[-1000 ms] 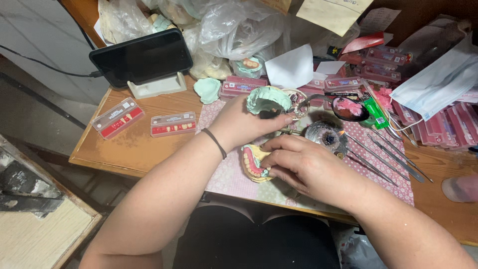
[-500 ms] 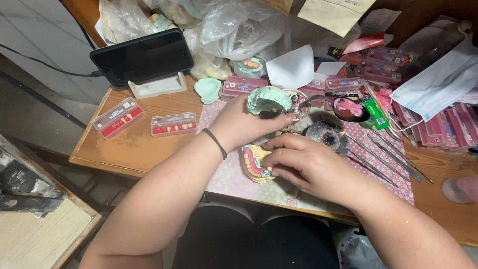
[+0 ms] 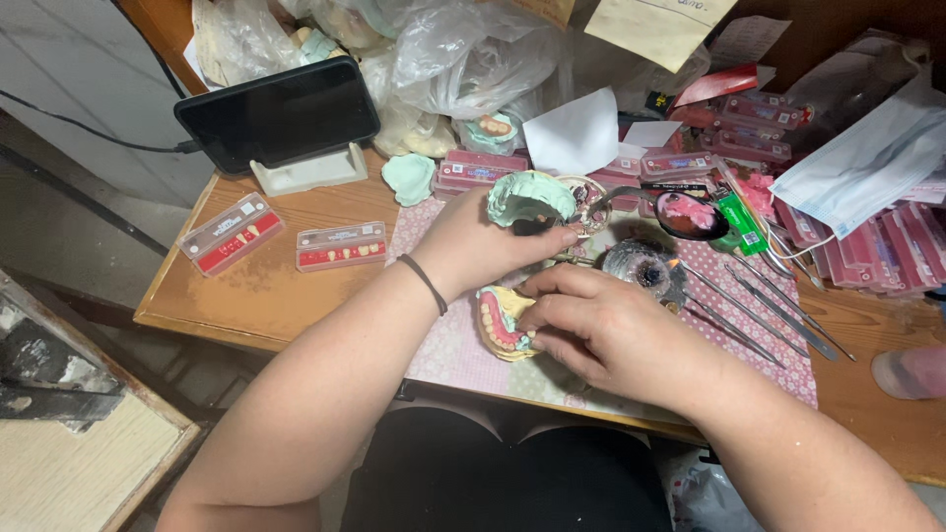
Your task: The person assembles a dental prosthesis by placing individual artificial teeth into a mold and using a metal spatula to smooth and adjust the pink and yellow base material. The person repeatedly checks the fit between the upper and lower halves of the mold.
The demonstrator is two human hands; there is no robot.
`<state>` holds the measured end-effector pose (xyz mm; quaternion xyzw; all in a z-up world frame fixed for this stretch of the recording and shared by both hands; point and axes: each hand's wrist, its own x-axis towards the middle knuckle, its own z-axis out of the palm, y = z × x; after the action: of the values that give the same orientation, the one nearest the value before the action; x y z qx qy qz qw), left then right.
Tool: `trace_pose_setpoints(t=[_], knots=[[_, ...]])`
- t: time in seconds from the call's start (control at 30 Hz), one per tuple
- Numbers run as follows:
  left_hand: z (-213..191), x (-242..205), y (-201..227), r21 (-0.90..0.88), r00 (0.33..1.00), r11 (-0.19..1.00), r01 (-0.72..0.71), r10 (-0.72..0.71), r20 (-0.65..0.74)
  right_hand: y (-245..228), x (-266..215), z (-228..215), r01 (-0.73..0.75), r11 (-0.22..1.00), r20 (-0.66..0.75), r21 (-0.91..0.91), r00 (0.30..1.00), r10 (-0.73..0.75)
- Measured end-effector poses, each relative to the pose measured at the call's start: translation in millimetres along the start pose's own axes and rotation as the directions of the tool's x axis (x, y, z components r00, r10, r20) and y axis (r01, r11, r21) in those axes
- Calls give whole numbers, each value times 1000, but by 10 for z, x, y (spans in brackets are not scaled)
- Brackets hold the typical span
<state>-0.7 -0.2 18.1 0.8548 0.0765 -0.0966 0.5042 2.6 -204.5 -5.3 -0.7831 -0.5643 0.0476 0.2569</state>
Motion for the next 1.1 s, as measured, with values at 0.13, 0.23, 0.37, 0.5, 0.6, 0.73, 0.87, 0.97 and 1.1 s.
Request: trace_pose_setpoints(t=[0.13,0.23,0.37,0.5,0.6,0.73,0.87,0.97,1.1], knots=[[27,43,-55,25,998,998,-59,59,-16,-20,3,-4,2,1000,-1,-11,1000,-2],[29,42,-55,14,999,999,-31,31,-10,-17,2,-8,-2,1000,-2,-15,1000,2],[32,52,-65,9,998,999,-48,48,-35,3,-9,-21,-5,1000,16,18,1000,4],[33,65,-80,25,998,998,-56,56,-23,28,-11,-12,-1,1000,21,24,1000,0],[33,54,-74,5,998,998,-56,56,-24,15,2,-5,6,1000,7,22,1000,-6],[41,58,-80,11,997,998,-67,67,-41,7,-4,-2,15,1000,-4,3,1000,-15],[23,59,-94,-59,998,996,-65,65,-9,-6,-43,-57,-30,999,3,39,1000,30],[16,97,-166,-94,995,991,-99,99,-6,-37,-56,-80,-16,999,-29,34,999,17],[78,280,-417,-225,944,921,-319,287,-166,-76,-108,18,-35,988,-172,-153,985,9]])
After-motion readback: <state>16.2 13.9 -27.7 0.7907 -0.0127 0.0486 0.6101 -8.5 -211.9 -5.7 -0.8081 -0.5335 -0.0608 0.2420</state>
